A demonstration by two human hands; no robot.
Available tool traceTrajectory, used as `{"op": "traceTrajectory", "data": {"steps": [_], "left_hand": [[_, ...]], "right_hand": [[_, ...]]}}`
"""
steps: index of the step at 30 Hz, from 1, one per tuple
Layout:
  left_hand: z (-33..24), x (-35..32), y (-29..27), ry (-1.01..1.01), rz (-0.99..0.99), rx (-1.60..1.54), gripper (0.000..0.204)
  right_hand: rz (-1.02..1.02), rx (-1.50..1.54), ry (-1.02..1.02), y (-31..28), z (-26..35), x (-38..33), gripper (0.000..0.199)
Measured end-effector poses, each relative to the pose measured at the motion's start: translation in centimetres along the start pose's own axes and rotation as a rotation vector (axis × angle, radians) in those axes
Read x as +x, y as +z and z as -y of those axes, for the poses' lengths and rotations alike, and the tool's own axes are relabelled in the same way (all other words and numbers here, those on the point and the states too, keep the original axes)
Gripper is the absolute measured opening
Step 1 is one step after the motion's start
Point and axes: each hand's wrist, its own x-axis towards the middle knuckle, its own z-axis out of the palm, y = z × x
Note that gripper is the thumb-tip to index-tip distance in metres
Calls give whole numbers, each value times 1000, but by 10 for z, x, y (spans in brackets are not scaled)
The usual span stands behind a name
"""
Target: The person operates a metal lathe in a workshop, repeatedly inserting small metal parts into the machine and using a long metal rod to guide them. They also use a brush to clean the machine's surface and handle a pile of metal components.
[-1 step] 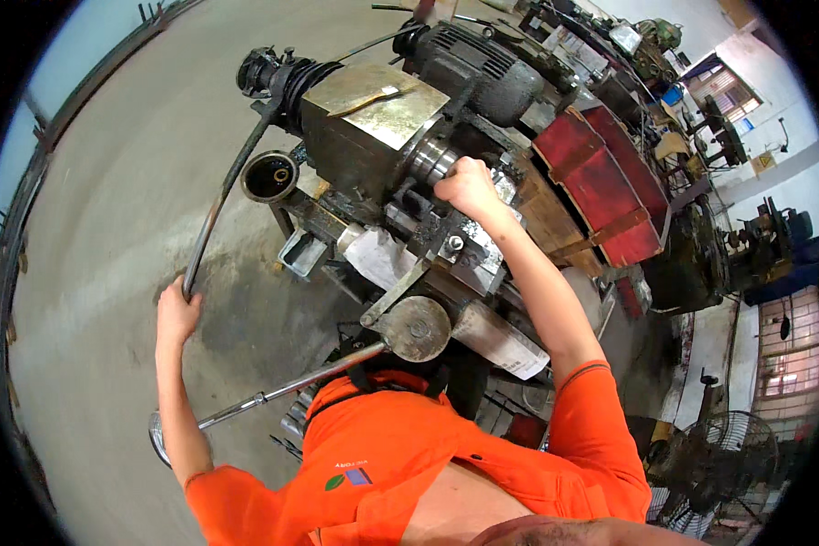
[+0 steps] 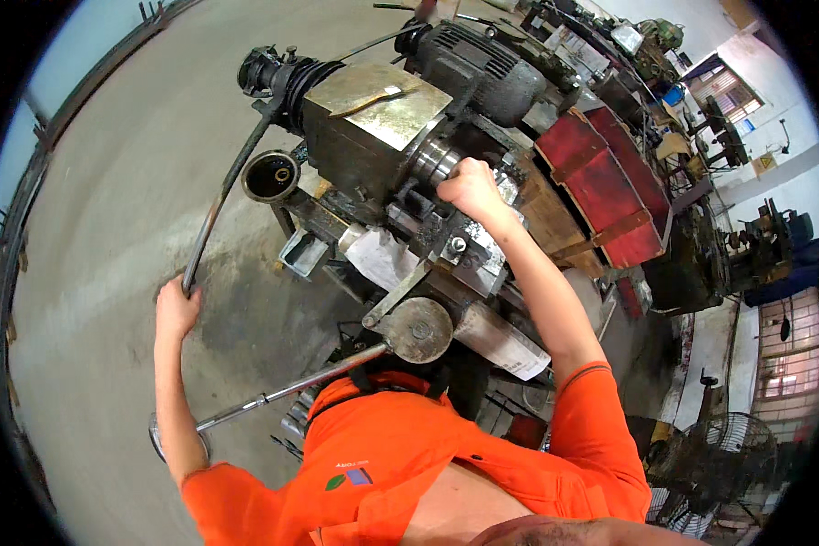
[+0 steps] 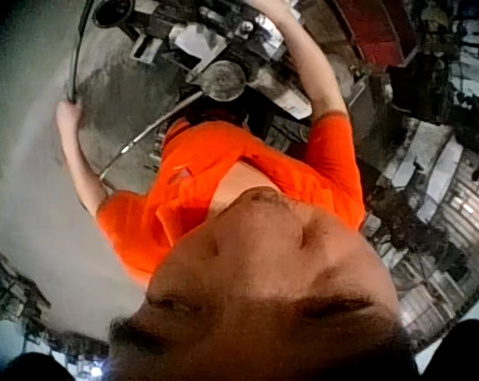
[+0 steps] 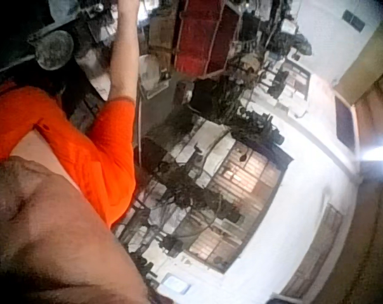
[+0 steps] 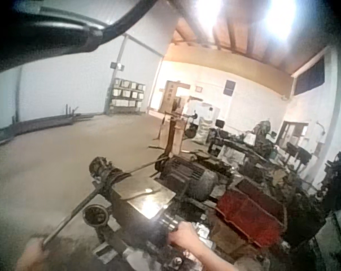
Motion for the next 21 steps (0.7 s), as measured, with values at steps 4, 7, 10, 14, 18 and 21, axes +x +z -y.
{"op": "traceTrajectory", "data": {"steps": [4,7,10,14,18,21], "left_hand": [[31,40,-4,5,-81,344,16],[99,103,-22,231,-382,503,10],[117,132,-27,274,-385,549,9],[108,147,-22,174,-263,533,9],[73,150,-4,322,-488,-13,28],[-29,108,45,424,-741,-619,22]], "right_hand": [[152,-85,81,-7,5,0,29],[136,-44,133,-6,10,7,29],[135,-95,159,-9,8,-1,30],[70,-170,-36,-14,0,-9,29],[-135,-97,-286,-56,11,-50,29],[-354,-5,-402,-89,-21,-94,28]]}}
